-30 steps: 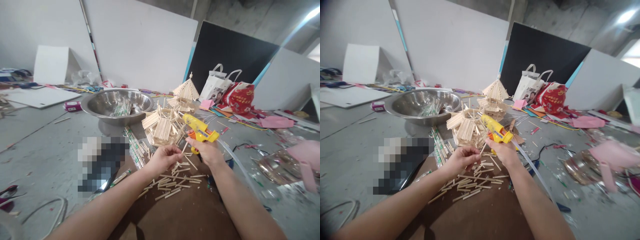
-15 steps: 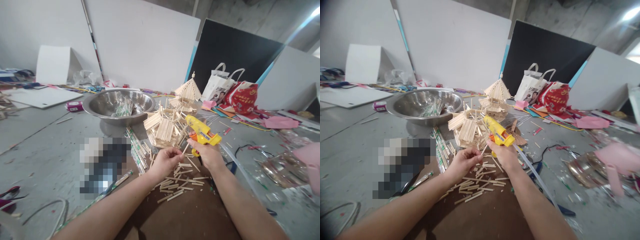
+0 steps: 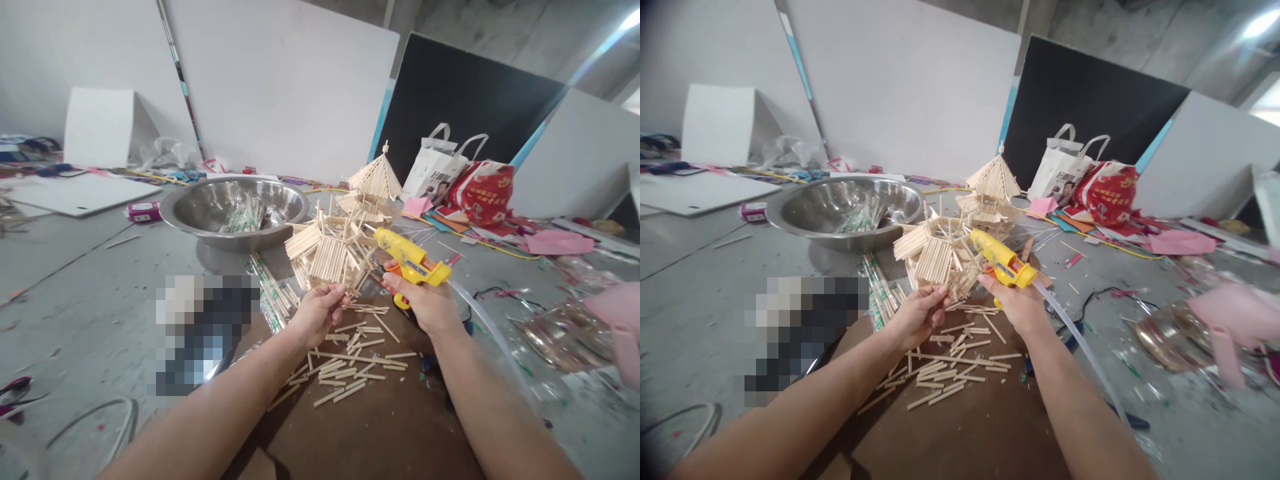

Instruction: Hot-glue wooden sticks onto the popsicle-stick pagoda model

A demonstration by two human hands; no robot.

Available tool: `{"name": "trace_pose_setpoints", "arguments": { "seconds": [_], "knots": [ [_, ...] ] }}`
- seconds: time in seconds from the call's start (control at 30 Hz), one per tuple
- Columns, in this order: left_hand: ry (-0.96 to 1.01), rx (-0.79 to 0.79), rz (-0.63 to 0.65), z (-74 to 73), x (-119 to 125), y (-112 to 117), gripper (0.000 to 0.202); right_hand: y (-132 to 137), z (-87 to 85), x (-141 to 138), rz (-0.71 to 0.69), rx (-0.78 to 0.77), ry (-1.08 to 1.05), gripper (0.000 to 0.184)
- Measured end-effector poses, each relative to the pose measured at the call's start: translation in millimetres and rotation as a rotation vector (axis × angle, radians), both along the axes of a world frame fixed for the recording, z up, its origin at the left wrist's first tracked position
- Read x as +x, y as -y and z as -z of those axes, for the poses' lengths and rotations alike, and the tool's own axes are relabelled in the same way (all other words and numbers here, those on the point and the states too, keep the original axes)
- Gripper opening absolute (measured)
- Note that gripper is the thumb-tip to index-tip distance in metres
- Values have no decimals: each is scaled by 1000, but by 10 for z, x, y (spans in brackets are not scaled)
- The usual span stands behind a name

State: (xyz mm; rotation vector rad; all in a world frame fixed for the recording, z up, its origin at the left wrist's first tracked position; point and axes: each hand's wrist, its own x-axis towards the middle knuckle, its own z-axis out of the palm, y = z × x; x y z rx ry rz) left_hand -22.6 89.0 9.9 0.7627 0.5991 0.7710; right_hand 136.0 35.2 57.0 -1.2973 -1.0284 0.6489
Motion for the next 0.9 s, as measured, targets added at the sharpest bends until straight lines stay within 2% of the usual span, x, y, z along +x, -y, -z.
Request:
{"name": "trace_pose_setpoints", "arguments": {
  "seconds": [0.17,0.37,0.73,0.9],
  "knots": [
    [31,-66,20,-7,17,-42,19,10,27,8,-11,-15,52,25],
    [29,-70,39,8,16,-80,22,-4,26,-2,-7,-57,76,27],
    [-150,211,30,41,-28,-182,23,-2,41,5,-50,-68,70,26],
    [-181,261,8,29,-34,-187,23,7,39,13,-45,-77,84,26]
  ]
}}
